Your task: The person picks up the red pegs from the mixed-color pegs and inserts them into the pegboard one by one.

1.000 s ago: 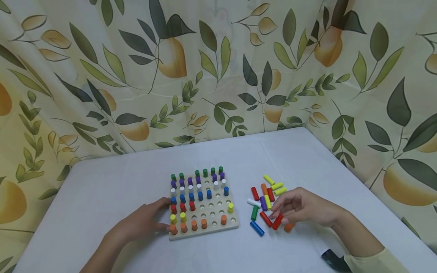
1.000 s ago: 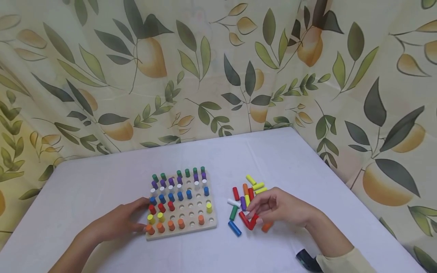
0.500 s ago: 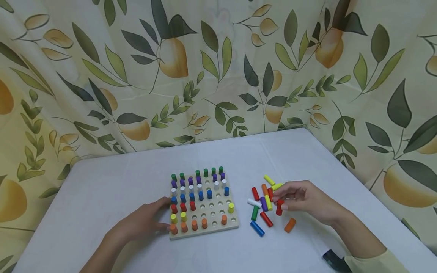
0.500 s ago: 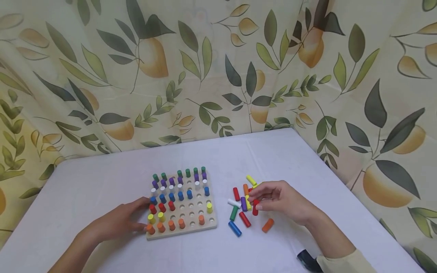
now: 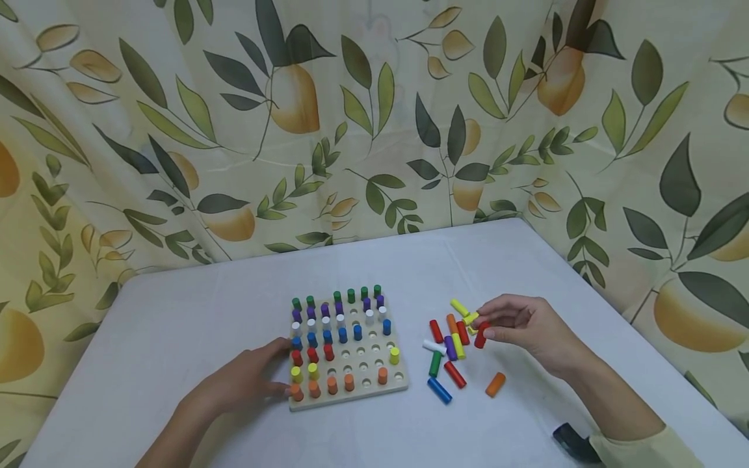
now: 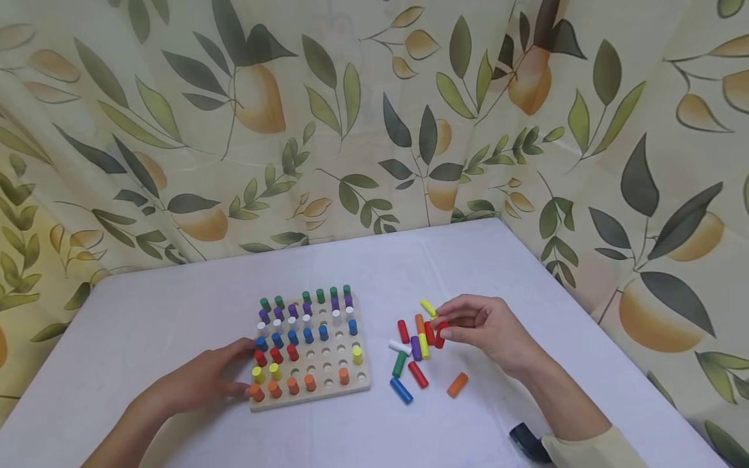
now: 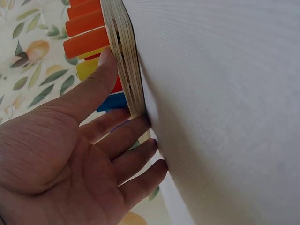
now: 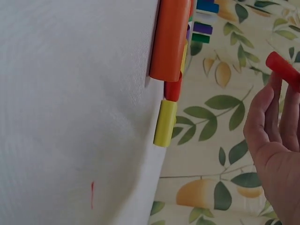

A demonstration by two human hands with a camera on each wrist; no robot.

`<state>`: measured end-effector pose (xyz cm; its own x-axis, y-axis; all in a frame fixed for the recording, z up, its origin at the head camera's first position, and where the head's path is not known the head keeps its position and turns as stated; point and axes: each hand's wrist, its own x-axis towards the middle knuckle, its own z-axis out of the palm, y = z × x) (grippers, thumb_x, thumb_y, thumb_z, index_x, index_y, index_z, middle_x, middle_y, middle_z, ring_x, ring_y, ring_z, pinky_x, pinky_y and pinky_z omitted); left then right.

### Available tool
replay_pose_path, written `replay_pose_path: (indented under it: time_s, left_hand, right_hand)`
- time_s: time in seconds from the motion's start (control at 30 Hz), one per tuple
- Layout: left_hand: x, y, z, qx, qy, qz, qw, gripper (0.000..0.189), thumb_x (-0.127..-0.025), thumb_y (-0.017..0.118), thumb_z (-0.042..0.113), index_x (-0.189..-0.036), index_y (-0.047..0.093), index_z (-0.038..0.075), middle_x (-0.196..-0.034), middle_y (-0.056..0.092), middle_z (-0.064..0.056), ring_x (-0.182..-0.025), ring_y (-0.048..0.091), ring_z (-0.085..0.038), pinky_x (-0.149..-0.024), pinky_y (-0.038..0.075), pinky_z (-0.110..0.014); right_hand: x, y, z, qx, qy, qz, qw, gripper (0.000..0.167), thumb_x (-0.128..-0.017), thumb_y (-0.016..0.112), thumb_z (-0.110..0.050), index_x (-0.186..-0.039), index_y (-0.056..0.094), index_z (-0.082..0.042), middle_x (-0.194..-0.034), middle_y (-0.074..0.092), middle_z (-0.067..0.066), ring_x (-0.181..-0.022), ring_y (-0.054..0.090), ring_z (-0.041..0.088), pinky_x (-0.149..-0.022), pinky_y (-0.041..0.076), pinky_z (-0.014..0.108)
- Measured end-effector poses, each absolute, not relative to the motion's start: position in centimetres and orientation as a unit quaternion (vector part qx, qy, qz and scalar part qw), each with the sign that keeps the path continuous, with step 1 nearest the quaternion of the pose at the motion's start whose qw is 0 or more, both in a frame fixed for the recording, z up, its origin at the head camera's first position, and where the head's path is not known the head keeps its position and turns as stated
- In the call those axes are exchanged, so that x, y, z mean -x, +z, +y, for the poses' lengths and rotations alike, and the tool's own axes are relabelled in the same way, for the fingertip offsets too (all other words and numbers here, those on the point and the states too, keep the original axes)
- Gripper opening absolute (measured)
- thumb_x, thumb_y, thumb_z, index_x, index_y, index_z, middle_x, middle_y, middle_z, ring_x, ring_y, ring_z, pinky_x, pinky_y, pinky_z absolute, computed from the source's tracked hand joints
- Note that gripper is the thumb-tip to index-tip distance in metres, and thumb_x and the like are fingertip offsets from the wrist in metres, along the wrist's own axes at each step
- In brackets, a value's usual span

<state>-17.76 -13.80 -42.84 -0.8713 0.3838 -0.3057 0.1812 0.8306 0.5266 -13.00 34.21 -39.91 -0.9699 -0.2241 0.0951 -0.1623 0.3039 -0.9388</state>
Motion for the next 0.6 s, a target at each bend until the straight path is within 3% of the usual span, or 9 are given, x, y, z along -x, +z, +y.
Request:
replay_pose_path:
  time_s: [0.1,0.37,0.6]
  left_hand:
    - [17.8,-42.8,-13.8,-0.151,0.252,0.934,0.205,0.083,-0.081,0.09,0.037,-0.151,0.051,0.018,-0.155,0.049,-0.013,-0.143,0.042,-0.042,-0.107,0.034,-0.074]
    - [17.7,-42.8,-13.8,-0.157,0.252,0.933,0.202,0.081,-0.081,0.09,0.034,-0.151,0.051,0.018,-0.154,0.05,-0.012,-0.142,0.042,-0.043,-0.107,0.036,-0.071]
    - [17.7,-42.8,-13.8,-0.157,0.251,0.933,0.204,0.081,-0.081,0.09,0.035,-0.151,0.051,0.018,-0.154,0.05,-0.012,-0.142,0.042,-0.042,-0.107,0.036,-0.072]
  right_hand:
    - [13.0,-40.0,34.1,0.111,-0.57,0.814,0.009,0.033,-0.091,0.08,-0.007,-0.121,0.069,0.0,-0.11,0.075,0.013,-0.099,0.074,0.024,-0.085,0.06,0.03]
    - [13.5,-39.5,33.3,0.122,-0.551,0.826,-0.01,0.038,-0.089,0.083,-0.01,-0.122,0.068,0.001,-0.11,0.074,0.012,-0.099,0.073,0.024,-0.084,0.06,0.032]
    - [13.6,-38.3,32.4,0.143,-0.556,0.819,-0.016,0.031,-0.09,0.081,-0.006,-0.118,0.07,-0.001,-0.109,0.074,0.012,-0.1,0.073,0.024,-0.085,0.06,0.031]
